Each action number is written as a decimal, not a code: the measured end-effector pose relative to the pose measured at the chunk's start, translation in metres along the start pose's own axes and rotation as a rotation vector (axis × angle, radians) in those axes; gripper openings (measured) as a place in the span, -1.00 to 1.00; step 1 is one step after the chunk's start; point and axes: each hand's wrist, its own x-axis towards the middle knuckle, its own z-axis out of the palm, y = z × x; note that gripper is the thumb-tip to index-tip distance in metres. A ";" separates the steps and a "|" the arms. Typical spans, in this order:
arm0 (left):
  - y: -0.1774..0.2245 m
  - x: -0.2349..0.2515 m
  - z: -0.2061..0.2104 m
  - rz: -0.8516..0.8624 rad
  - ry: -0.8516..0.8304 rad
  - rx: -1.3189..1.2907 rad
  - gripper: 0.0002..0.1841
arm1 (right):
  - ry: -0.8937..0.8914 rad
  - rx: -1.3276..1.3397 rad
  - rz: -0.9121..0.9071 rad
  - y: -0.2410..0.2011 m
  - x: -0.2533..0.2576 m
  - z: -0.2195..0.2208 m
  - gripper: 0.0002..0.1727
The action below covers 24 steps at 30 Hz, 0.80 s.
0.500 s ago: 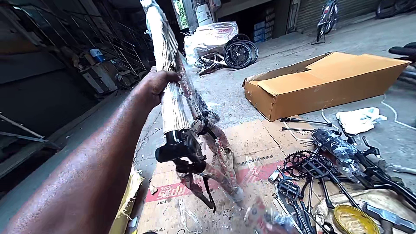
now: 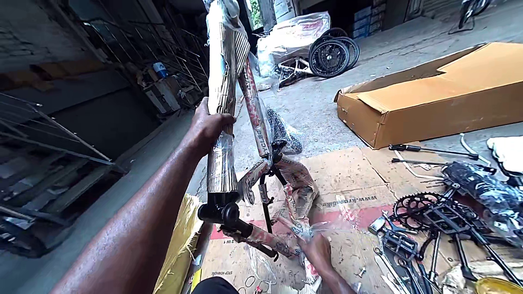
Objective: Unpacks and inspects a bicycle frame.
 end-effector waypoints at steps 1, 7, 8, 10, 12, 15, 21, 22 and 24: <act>-0.004 -0.003 -0.004 0.010 -0.001 0.010 -0.16 | 0.045 -0.052 -0.033 0.004 -0.004 0.005 -0.33; -0.021 -0.036 -0.014 0.077 -0.033 -0.012 -0.21 | -0.114 0.803 -0.016 0.034 0.002 0.034 -0.43; -0.024 -0.043 -0.015 0.098 -0.034 -0.017 -0.22 | -0.164 1.037 0.046 0.031 -0.009 0.021 -0.62; -0.032 -0.060 -0.020 0.130 -0.050 -0.035 -0.22 | -0.258 1.167 0.013 0.021 -0.052 -0.037 -0.65; -0.041 -0.075 -0.024 0.145 -0.060 -0.059 -0.20 | -0.246 1.093 -0.158 0.027 -0.070 -0.066 -0.45; -0.057 -0.100 -0.031 0.157 -0.047 -0.063 -0.15 | -0.143 0.795 -0.172 0.054 -0.077 -0.052 -0.50; -0.106 -0.144 -0.060 0.132 -0.015 0.030 0.09 | -0.471 0.292 -0.077 0.054 -0.005 0.021 -0.46; -0.114 -0.154 -0.062 0.120 -0.004 0.054 0.13 | -0.482 0.004 -0.155 0.043 0.005 0.027 -0.40; -0.127 -0.177 -0.064 0.113 0.024 0.061 0.12 | -0.550 -0.547 -0.286 0.008 0.002 0.030 -0.34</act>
